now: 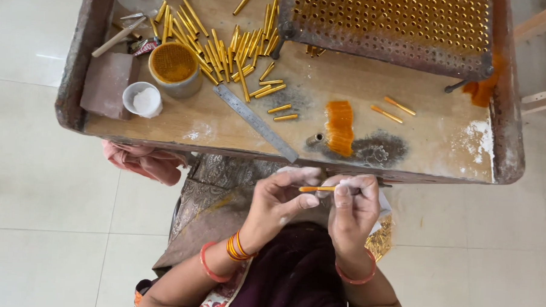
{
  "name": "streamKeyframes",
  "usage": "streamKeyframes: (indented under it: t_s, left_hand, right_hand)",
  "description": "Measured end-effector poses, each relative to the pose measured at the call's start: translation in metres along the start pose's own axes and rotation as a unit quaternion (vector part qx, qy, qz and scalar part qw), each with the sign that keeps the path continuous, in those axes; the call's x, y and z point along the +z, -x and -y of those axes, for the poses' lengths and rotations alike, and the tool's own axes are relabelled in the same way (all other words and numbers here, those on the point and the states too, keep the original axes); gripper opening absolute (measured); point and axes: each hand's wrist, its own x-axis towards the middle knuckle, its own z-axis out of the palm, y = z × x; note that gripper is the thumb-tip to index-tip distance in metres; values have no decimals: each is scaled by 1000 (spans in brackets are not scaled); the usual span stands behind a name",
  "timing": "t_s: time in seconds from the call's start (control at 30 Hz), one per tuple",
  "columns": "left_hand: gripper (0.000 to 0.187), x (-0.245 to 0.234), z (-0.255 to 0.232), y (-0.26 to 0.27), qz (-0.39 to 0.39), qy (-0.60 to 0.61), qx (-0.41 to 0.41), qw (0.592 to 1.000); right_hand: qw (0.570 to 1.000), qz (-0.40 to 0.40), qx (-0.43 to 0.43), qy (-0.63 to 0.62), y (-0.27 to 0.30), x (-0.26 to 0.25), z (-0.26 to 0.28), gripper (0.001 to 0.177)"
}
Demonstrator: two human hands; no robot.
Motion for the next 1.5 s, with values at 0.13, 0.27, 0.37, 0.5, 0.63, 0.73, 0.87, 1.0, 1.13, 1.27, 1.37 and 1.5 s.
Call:
streamKeyframes:
  t_s: [0.13, 0.27, 0.37, 0.5, 0.63, 0.73, 0.87, 1.0, 1.13, 1.27, 1.37, 1.5]
  left_hand:
    - [14, -24, 29, 6, 17, -60, 64, 996]
    - [9, -36, 28, 6, 0, -138, 88, 986]
    - [18, -38, 20, 9, -70, -287, 164, 941]
    - [45, -59, 28, 0, -139, -466, 335, 807]
    - [70, -58, 19, -10, -57, -483, 313, 815]
    - [77, -64, 22, -17, -73, -557, 370, 740]
    - [78, -77, 33, -21, -54, -571, 380, 726]
    - [74, -81, 41, -23, -55, -576, 369, 727]
    - [75, -73, 28, -23, -60, -571, 407, 711]
    - [75, -73, 30, -24, -64, -576, 417, 700]
    - [76, -73, 30, -23, -64, -575, 406, 707]
    - [75, -70, 26, -22, -60, -571, 401, 714]
  right_hand:
    - [996, 32, 29, 84, 10, -7, 0, 16]
    - [977, 129, 39, 165, -6, 3, 20, 22]
    - [952, 157, 28, 261, -15, 13, 30, 25]
    - [916, 157, -31, 369, -25, 22, 25, 23]
    - [918, 154, -39, 362, -29, 29, 24, 23]
    - [916, 140, -2, 376, -34, 31, 24, 25]
    - [904, 153, -12, 400, -43, 34, 28, 24]
    - [904, 176, -4, 389, -49, 38, 29, 22]
    - [898, 187, 4, 397, -52, 36, 26, 22]
    - [892, 200, -6, 406, -53, 36, 28, 24]
    - [884, 202, -15, 422, -55, 37, 28, 24]
    - [875, 207, -30, 436, -56, 37, 29, 23]
